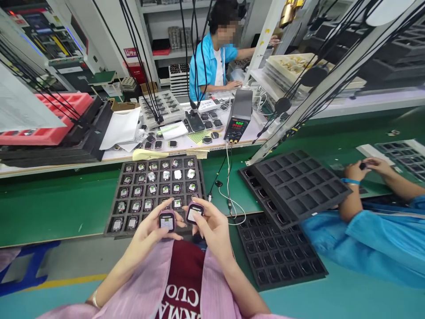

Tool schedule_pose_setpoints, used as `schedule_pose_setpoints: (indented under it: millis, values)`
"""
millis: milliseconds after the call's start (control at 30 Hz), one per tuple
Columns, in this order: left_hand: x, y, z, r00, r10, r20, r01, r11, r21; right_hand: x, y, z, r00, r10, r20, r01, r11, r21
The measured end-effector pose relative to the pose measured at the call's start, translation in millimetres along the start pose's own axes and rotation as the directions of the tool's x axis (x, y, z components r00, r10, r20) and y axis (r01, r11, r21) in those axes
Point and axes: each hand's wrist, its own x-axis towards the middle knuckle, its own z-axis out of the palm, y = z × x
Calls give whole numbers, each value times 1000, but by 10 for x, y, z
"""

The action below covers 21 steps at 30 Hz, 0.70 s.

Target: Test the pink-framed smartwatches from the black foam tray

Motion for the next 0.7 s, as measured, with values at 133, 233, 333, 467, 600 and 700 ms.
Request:
schedule_pose_setpoints:
  millis: [133, 233, 333, 467, 600, 700]
  values:
    - [24, 27, 3, 999, -23, -35, 25, 999, 35, -17, -18, -72, 992, 11, 124, -18, 998, 58]
    - [31, 27, -11, 998, -42, -53, 46, 997, 58, -30, -27, -82, 985, 6, 171, -19, 997, 75]
    - [19, 12, -27, 1000, -20, -24, 21, 999, 43, -38, -17, -67, 990, -15, 142, 8, 999, 48]
    - [-6, -8, -29, 1000, 31, -2, -31, 1000, 3, -53, 9, -74, 986, -17, 164, 6, 998, 68]
    - [-28, -13, -19, 999, 3, -34, -3, 1000, 12, -70, 17, -93, 980, -20, 197, -8, 989, 145]
    - [-46, -14, -23, 999, 10, -36, -9, 999, 37, -76, 17, -83, 988, -28, 149, 8, 990, 138]
